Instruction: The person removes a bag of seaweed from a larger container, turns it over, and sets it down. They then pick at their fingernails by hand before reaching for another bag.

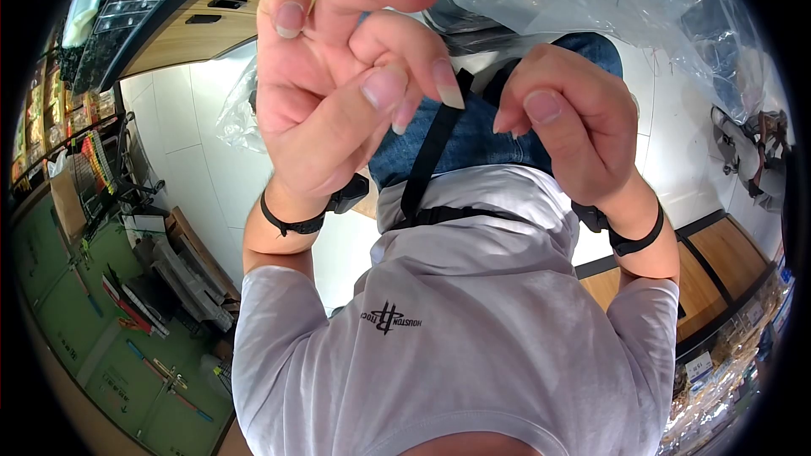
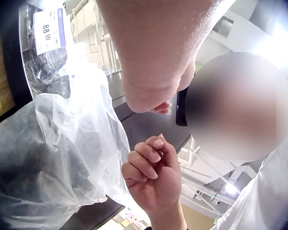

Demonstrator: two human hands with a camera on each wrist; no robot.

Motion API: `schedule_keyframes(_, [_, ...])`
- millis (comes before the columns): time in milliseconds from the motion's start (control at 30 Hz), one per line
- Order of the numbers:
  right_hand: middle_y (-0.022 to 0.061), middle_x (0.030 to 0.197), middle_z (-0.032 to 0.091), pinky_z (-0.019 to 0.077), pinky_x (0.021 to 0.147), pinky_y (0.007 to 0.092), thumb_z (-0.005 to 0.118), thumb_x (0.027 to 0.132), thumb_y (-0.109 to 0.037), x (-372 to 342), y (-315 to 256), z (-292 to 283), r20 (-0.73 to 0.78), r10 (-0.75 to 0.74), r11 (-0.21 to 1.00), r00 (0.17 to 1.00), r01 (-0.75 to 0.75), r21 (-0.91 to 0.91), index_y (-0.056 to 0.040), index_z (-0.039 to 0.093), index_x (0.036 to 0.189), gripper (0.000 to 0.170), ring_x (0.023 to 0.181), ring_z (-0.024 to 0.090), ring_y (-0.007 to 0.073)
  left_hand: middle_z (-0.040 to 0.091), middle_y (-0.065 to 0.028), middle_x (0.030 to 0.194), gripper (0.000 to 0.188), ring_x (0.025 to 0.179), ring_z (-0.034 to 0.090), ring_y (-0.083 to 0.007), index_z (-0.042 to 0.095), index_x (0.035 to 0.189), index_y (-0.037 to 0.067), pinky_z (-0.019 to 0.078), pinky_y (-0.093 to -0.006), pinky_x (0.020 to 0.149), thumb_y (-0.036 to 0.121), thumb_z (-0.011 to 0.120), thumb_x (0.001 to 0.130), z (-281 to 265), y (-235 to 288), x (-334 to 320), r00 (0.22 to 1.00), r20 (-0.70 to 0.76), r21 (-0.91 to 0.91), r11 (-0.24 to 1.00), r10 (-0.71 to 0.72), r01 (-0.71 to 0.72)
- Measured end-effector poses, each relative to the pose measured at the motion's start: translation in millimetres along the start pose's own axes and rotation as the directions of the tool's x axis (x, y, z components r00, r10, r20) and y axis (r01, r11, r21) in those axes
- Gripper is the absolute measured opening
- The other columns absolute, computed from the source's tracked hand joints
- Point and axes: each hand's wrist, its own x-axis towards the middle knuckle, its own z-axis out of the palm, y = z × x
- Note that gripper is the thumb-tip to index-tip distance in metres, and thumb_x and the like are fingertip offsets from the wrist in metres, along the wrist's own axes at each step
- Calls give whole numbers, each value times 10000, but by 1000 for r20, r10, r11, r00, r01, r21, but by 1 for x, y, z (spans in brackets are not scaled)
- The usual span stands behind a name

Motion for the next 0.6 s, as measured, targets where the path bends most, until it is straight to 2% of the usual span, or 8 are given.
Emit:
schedule_keyframes(267, [27,722,601,391,538,208,552,894,-42,-1,2,0,20,-6,1000,1000,7,-28,-7,627,868,87,577,495,75,450,-195,1344,418,767,494,-182,392,1145,130,386,-186,553,-98,446,799,-3,-1,-1,1000,-17,29,1000,-8,9])
schedule_keyframes(333, [-4,747,581,371,549,189,569,893,-37,-2,4,4,-77,163,941,984,-132,311,0,616,956,87,596,470,42,449,-191,1347,428,772,485,-180,392,1150,131,384,-187,557,-94,452,791,2,-1,1,1000,-8,12,1000,-14,14])
schedule_keyframes(367, [-4,747,581,371,549,189,569,893,-37,-2,4,1,-78,164,943,983,-133,305,0,616,956,87,596,470,42,448,-186,1349,438,778,475,-178,391,1154,133,382,-188,562,-90,458,783,4,-1,2,1000,0,1,1000,-20,20])
schedule_keyframes(433, [-23,737,534,344,537,196,577,894,-47,-1,4,-7,7,258,844,966,-229,484,12,596,1016,137,589,432,41,451,-175,1338,441,779,462,-173,392,1145,137,381,-189,568,-84,470,772,2,-1,1,1000,11,13,1000,-19,18])
schedule_keyframes(467, [-23,737,534,344,537,196,577,894,-47,0,5,-9,6,258,850,966,-230,474,12,596,1016,137,589,432,41,453,-163,1327,445,780,449,-169,392,1136,141,379,-189,573,-78,483,760,1,-1,2,1000,19,28,999,-21,20])
schedule_keyframes(533, [-23,699,499,315,514,209,577,892,-54,-1,10,-13,142,264,555,954,-271,786,19,595,1009,139,571,408,51,457,-151,1300,444,778,439,-166,391,1123,145,378,-189,577,-75,493,751,3,2,1,999,2,21,999,-34,34])
schedule_keyframes(567, [-26,661,451,267,488,225,552,907,-77,-1,9,-13,148,279,554,949,-285,782,16,586,1003,137,544,358,54,460,-138,1274,443,776,429,-163,390,1110,148,377,-190,581,-71,503,743,3,2,1,998,-21,22,998,-58,59])
schedule_keyframes(600, [-26,661,451,267,488,225,552,907,-77,-1,9,-14,147,282,565,948,-287,774,16,586,1003,137,544,358,54,460,-138,1274,443,776,429,-163,390,1110,148,377,-190,581,-71,503,743,-2,1,1,999,-17,12,999,-50,50])
